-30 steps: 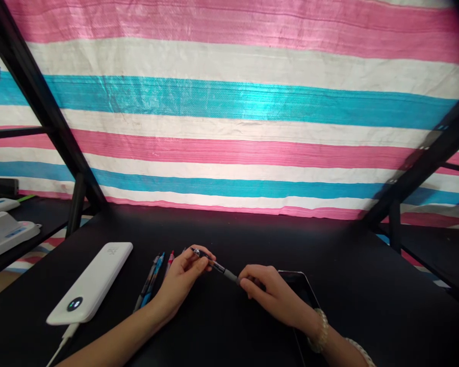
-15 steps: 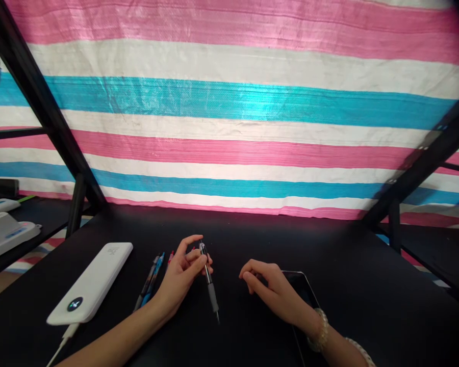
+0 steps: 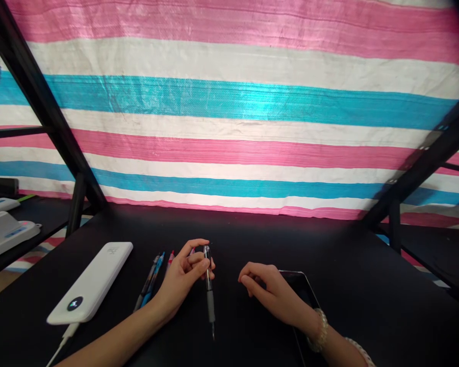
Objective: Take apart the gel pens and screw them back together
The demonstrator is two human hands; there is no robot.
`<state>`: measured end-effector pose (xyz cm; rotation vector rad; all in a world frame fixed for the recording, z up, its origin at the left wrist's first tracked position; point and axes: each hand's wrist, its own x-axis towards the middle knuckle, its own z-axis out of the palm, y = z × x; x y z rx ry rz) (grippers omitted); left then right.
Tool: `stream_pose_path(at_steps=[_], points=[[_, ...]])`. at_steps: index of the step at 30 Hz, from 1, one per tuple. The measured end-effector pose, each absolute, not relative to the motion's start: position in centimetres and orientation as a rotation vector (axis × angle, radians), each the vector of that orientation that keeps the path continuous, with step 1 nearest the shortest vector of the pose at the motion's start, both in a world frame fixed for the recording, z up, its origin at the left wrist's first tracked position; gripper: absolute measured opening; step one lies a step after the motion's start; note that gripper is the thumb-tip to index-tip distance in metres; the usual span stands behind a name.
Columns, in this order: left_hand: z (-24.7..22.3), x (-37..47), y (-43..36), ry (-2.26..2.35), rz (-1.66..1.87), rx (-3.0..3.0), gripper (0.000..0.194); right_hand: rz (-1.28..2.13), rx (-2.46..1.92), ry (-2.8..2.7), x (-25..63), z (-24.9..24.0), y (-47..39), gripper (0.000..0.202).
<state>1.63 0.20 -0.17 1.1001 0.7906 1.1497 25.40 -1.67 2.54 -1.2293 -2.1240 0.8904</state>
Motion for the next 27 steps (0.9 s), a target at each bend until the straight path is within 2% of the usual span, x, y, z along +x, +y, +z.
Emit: stream_pose_path(at_steps=[12, 18, 27], points=[[-0.66, 1.42, 0.43, 0.802, 1.144, 1.128, 0.034, 0.836, -1.239, -2.152, 25.48, 2.28, -1.59, 0.019], [-0.73, 1.36, 0.36, 0.807, 1.152, 1.123, 0.045, 0.828, -1.249, -2.173, 25.46, 2.26, -1.63, 0.020], [-0.37, 1.39, 0.38, 0.780, 1.160, 1.096, 0.035, 0.740, -1.251, -2.238, 25.51, 1.83, -1.80, 0.019]])
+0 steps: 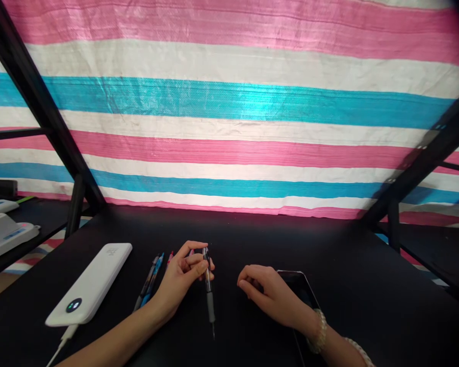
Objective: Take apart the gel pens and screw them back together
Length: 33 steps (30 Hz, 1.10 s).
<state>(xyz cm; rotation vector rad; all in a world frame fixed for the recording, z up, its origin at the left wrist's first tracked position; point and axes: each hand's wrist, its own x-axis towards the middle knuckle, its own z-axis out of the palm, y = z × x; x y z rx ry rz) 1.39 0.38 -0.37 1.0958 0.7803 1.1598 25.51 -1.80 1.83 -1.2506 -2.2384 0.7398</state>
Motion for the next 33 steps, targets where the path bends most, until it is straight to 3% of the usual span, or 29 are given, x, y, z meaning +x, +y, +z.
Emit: stream_pose_path(at_steps=[10, 20, 27, 33], points=[[-0.09, 1.58, 0.22, 0.827, 1.117, 1.092, 0.042, 0.728, -1.263, -2.281, 25.48, 2.03, -1.73, 0.019], [-0.04, 1.44, 0.30, 0.808, 1.110, 1.123, 0.036, 0.727, -1.272, -2.297, 25.51, 2.27, -1.83, 0.017], [0.20, 1.73, 0.14, 0.852, 1.122, 1.107, 0.053, 0.715, -1.276, -2.300, 25.47, 2.25, -1.62, 0.018], [0.04, 1.75, 0.20, 0.849, 1.119, 1.107, 0.054, 0.675, -1.283, -2.255, 25.45, 2.01, -1.54, 0.019]])
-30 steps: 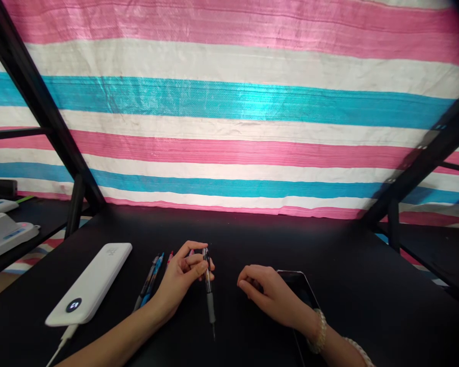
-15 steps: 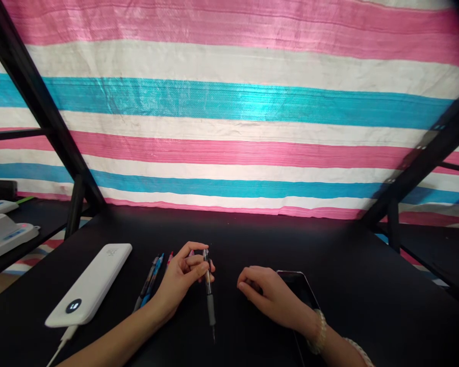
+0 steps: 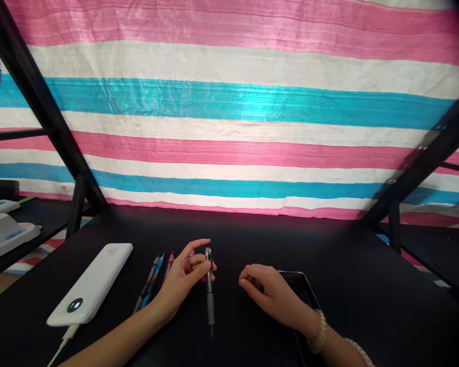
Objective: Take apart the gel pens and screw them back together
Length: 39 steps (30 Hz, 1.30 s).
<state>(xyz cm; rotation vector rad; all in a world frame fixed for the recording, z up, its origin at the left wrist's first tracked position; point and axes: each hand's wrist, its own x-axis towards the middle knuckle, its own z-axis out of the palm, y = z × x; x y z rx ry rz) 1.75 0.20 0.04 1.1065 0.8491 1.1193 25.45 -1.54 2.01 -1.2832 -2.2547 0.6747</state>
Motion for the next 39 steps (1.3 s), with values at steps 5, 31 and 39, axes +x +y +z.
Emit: stream_pose_path(at_steps=[5, 31, 39], points=[[0.1, 1.9, 0.1, 0.858, 1.115, 1.114, 0.050, 0.723, -1.298, -2.066, 25.6, 1.6, -1.2, 0.021], [0.6, -1.2, 2.7, 1.421, 0.944, 2.000, 0.031, 0.792, -1.270, -1.792, 25.9, 1.5, -0.7, 0.024], [0.4, -2.6, 3.4, 1.468, 0.819, 2.198, 0.032, 0.774, -1.246, -1.847, 26.3, 0.9, -0.6, 0.027]])
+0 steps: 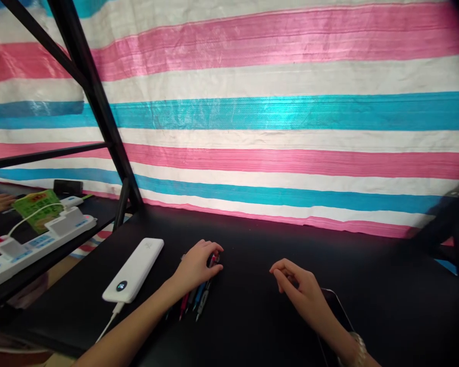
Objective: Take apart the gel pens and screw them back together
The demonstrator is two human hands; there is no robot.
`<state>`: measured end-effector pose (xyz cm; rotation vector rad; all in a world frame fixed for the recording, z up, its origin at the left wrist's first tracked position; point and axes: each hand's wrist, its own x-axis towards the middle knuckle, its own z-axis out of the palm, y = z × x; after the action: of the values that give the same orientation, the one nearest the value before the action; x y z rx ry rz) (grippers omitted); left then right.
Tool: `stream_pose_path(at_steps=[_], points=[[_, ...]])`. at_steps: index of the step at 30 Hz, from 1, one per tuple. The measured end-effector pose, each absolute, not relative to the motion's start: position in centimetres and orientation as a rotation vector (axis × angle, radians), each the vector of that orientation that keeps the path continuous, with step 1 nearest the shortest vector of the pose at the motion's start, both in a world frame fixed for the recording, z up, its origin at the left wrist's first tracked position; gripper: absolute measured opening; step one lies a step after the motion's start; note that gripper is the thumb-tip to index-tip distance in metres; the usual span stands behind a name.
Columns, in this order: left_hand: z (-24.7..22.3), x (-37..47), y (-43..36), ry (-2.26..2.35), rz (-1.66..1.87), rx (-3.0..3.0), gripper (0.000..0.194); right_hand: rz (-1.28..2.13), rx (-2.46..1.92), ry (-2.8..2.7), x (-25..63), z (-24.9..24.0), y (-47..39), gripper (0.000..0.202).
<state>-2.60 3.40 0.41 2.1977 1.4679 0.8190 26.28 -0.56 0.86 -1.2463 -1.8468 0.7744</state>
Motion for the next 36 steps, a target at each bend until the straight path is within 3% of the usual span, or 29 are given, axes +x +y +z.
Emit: stream_pose_path(at_steps=[4, 8, 11, 12, 15, 17, 19, 28, 36], points=[[0.7, -2.6, 3.4, 1.475, 0.799, 2.240, 0.052, 0.780, -1.245, -1.856, 26.2, 0.9, -0.5, 0.027], [2.2, -3.6, 1.9, 1.484, 0.825, 2.251, 0.040, 0.772, -1.243, -1.845, 26.1, 1.1, -0.5, 0.028], [2.8, -5.6, -0.8, 1.444, 0.820, 2.304, 0.044, 0.764, -1.243, -1.807, 26.3, 1.2, -0.4, 0.028], [2.7, -6.5, -1.7, 1.425, 0.766, 2.336, 0.051, 0.758, -1.243, -1.794, 26.4, 1.3, -0.4, 0.028], [1.5, -9.2, -4.1, 1.322, 0.594, 2.479, 0.098, 0.737, -1.231, -1.766, 26.6, 1.2, -0.4, 0.027], [0.4, -10.3, -4.9, 1.287, 0.467, 2.544, 0.113, 0.727, -1.219, -1.752, 26.6, 1.0, -0.3, 0.027], [-0.5, -10.6, -5.1, 1.305, 0.414, 2.594, 0.111, 0.726, -1.206, -1.742, 26.7, 0.8, -0.2, 0.027], [-1.0, -4.9, -4.3, 1.226, 0.320, 2.661, 0.062, 0.722, -1.122, -1.708, 26.8, 0.6, 0.4, 0.024], [-2.2, 4.0, -6.2, 1.205, 0.379, 2.644, 0.063, 0.680, -1.056, -1.616, 27.3, 1.3, 1.1, 0.023]])
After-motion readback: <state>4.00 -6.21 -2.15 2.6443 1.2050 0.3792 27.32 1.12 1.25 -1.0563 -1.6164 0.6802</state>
